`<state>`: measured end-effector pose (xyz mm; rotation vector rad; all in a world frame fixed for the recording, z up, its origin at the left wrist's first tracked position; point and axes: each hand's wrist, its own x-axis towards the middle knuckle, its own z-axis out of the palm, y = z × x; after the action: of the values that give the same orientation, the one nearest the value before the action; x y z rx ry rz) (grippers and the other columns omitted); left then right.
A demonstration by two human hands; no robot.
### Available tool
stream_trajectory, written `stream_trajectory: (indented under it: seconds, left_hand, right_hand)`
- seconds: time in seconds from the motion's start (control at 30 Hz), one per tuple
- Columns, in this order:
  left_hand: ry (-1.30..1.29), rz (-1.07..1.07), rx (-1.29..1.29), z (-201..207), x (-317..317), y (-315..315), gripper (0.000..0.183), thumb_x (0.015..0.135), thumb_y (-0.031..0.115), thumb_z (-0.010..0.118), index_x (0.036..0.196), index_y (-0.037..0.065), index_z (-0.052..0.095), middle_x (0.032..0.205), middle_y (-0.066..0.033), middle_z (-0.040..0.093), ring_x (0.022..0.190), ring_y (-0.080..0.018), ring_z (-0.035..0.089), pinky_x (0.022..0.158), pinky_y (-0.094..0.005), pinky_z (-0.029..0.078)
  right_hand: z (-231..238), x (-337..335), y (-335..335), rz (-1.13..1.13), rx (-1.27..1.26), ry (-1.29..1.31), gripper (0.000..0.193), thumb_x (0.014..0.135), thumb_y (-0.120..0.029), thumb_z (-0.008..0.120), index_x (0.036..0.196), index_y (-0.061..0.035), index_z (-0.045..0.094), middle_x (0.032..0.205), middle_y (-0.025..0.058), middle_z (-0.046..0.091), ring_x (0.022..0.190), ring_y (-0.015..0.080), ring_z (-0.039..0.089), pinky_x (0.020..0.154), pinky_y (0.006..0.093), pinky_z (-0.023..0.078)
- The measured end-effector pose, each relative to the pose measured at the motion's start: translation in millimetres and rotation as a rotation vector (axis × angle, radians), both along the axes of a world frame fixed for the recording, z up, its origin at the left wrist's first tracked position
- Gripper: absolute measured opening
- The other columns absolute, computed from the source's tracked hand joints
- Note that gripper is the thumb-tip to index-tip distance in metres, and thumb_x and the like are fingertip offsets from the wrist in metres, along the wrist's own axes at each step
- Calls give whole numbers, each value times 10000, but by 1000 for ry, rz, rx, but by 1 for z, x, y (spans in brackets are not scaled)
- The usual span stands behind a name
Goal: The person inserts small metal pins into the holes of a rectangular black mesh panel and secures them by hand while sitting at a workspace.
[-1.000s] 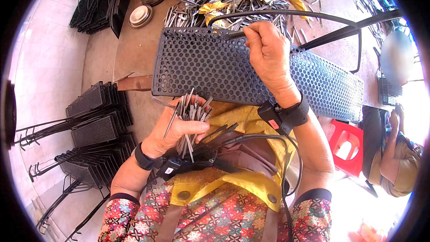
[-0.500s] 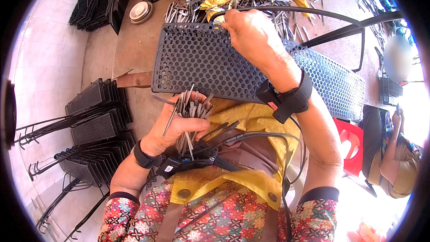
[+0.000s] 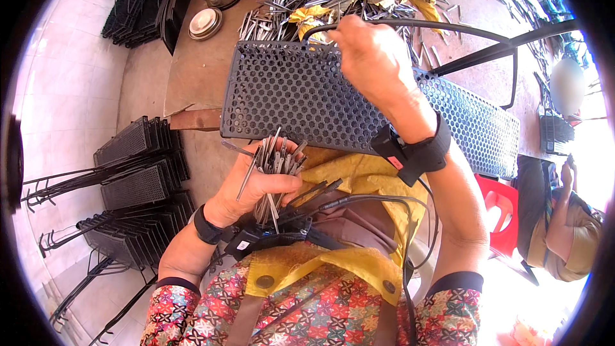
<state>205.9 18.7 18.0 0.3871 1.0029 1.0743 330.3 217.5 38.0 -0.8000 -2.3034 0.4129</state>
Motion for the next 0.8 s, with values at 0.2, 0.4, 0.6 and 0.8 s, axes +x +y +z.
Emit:
stream_trajectory:
  seconds: [0.2, 0.4, 0.6, 0.8]
  left_hand:
    - [-27, 20, 8, -2, 2, -4, 340, 710, -54, 647, 1003, 20, 490, 709, -46, 557, 521, -128, 539, 467, -255, 415]
    - [-32, 25, 7, -3, 4, -4, 342, 719, -41, 652, 1015, 17, 491, 723, -45, 565, 523, -126, 548, 466, -249, 422]
    - [-1, 1, -1, -1, 4, -2, 374, 699, -11, 670, 1018, 3, 474, 731, -69, 563, 533, -140, 538, 479, -260, 421]
    - [14, 1, -16, 2, 3, -1, 379, 690, -9, 671, 1014, 0, 474, 714, -71, 553, 533, -145, 531, 483, -262, 416]
  right_hand:
    - [24, 20, -17, -57, -201, 97, 97, 871, -91, 557, 828, -13, 595, 539, -2, 508, 489, 40, 464, 461, 198, 366]
    - [8, 35, -16, -111, -117, 132, 77, 827, -83, 598, 789, -29, 560, 558, 137, 538, 476, 275, 549, 454, 307, 416]
    - [-10, 32, -8, -84, -39, 93, 87, 816, -80, 604, 792, -32, 535, 620, 182, 555, 552, 365, 554, 475, 381, 426]
    - [-15, 25, 1, 48, 75, -61, 71, 792, -56, 562, 762, -17, 511, 642, 203, 562, 594, 393, 562, 504, 423, 440]
